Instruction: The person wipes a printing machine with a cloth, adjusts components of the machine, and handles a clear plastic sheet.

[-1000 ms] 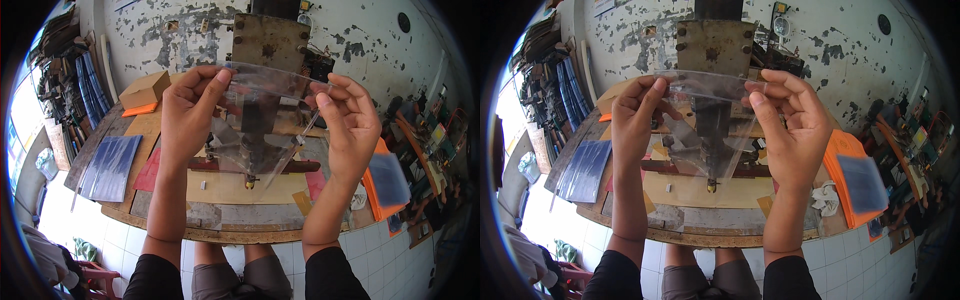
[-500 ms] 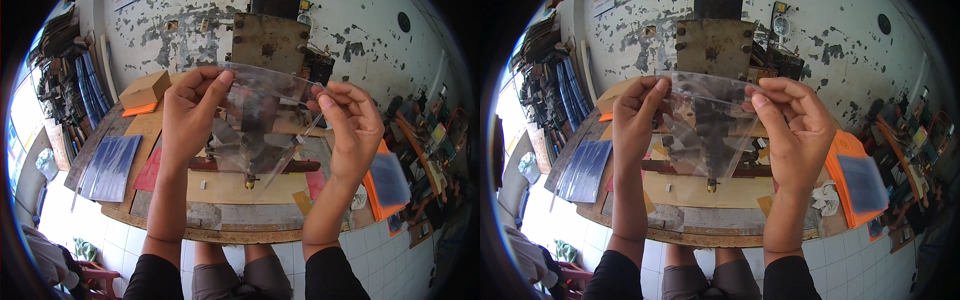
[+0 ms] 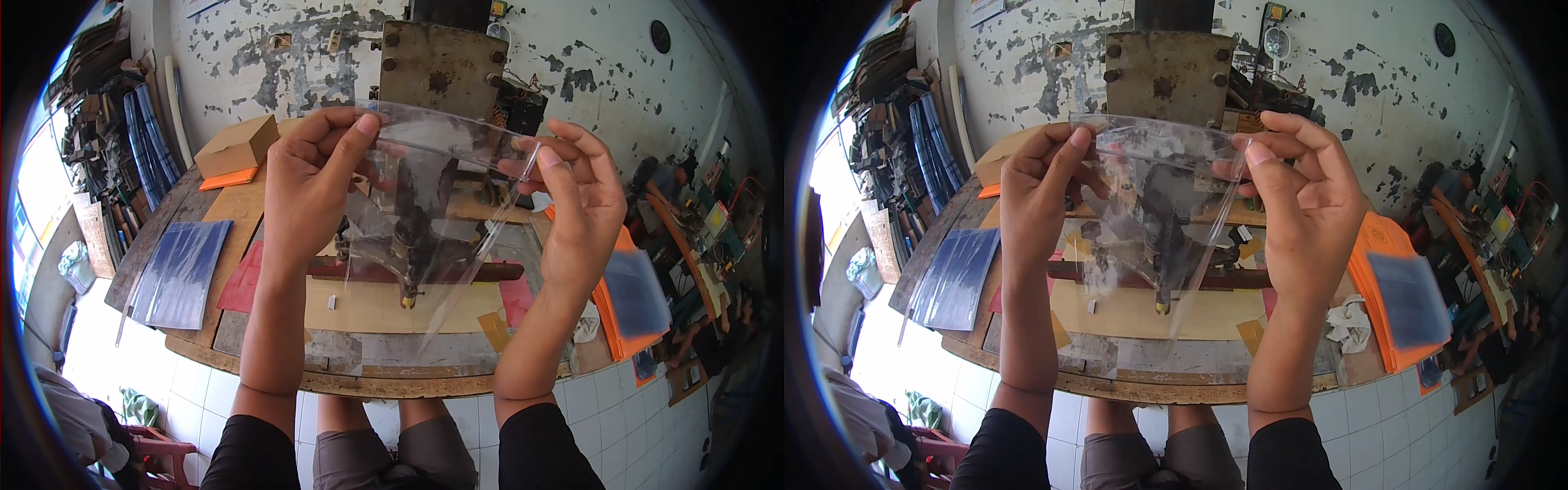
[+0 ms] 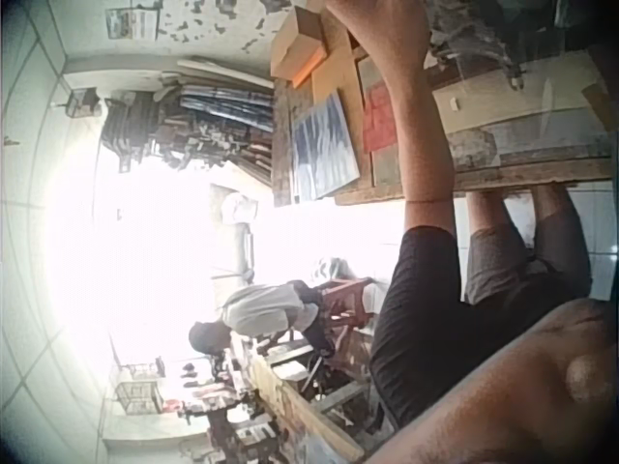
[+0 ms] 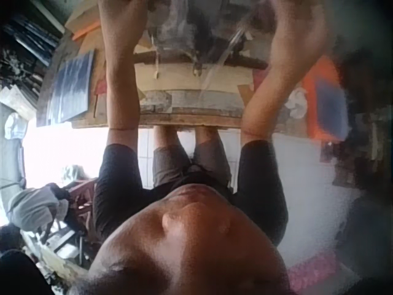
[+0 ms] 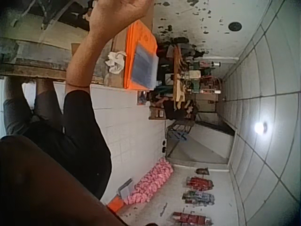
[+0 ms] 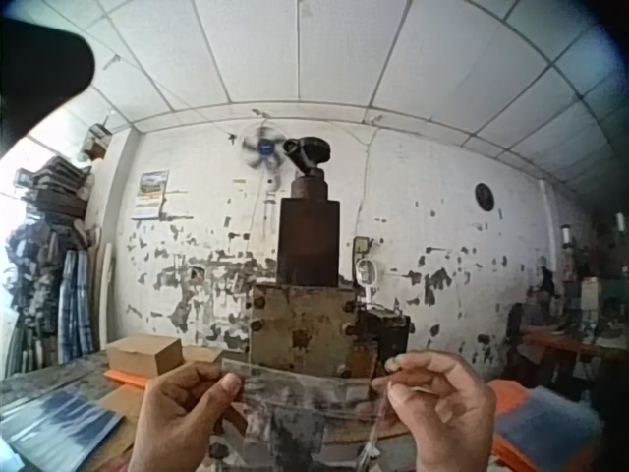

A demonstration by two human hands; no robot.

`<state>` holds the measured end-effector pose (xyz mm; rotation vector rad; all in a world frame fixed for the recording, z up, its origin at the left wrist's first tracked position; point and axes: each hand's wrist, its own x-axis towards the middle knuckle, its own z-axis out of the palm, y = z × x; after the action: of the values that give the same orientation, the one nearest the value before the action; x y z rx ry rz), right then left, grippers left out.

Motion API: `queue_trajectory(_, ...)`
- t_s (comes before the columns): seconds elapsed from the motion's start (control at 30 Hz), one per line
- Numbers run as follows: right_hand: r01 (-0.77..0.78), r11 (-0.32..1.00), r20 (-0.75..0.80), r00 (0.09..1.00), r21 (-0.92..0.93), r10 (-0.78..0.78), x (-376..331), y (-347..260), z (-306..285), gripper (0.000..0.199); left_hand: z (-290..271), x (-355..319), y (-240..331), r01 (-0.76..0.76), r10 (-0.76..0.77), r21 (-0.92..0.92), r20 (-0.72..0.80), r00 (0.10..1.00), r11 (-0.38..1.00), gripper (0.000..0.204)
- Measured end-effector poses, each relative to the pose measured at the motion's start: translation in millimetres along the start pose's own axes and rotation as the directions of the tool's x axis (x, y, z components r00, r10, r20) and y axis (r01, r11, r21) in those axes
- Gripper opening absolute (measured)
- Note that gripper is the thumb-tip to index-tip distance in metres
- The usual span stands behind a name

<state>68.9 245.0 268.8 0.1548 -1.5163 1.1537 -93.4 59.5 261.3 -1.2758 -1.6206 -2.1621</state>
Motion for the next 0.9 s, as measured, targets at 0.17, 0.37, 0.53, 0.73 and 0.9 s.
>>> queue_trajectory(0.17, 0.053, 0.997, -0.026, 0.998, -0.064, -0.055, 1, 3, 0, 0.027, -2, 0, 0, -0.013, 0.013, -0.001, 0.014, 1.0, 1.0, 0.029)
queue_trajectory(0.37, 0.184, 0.966, -0.004, 0.982, -0.184, -0.188, -2, 8, 6, 0.032, 2, -3, 2, -0.091, 0.089, -0.037, -0.053, 0.995, 0.995, 0.03)
queue_trajectory(0.53, 0.301, 0.871, 0.095, 0.953, -0.387, -0.287, -14, -2, 19, 0.045, -2, -10, 8, -0.122, 0.126, -0.113, 0.029, 0.992, 0.986, 0.03)
queue_trajectory(0.73, 0.358, 0.835, 0.013, 0.921, -0.419, -0.389, -14, 9, 23, 0.058, -5, -11, 4, -0.043, 0.106, -0.328, 0.175, 0.979, 0.944, 0.028)
queue_trajectory(0.9, 0.405, 0.779, 0.367, 0.898, -0.479, -0.242, -21, -11, 16, 0.091, 4, -8, -10, 0.159, 0.158, -0.62, 0.425, 0.891, 0.769, 0.028)
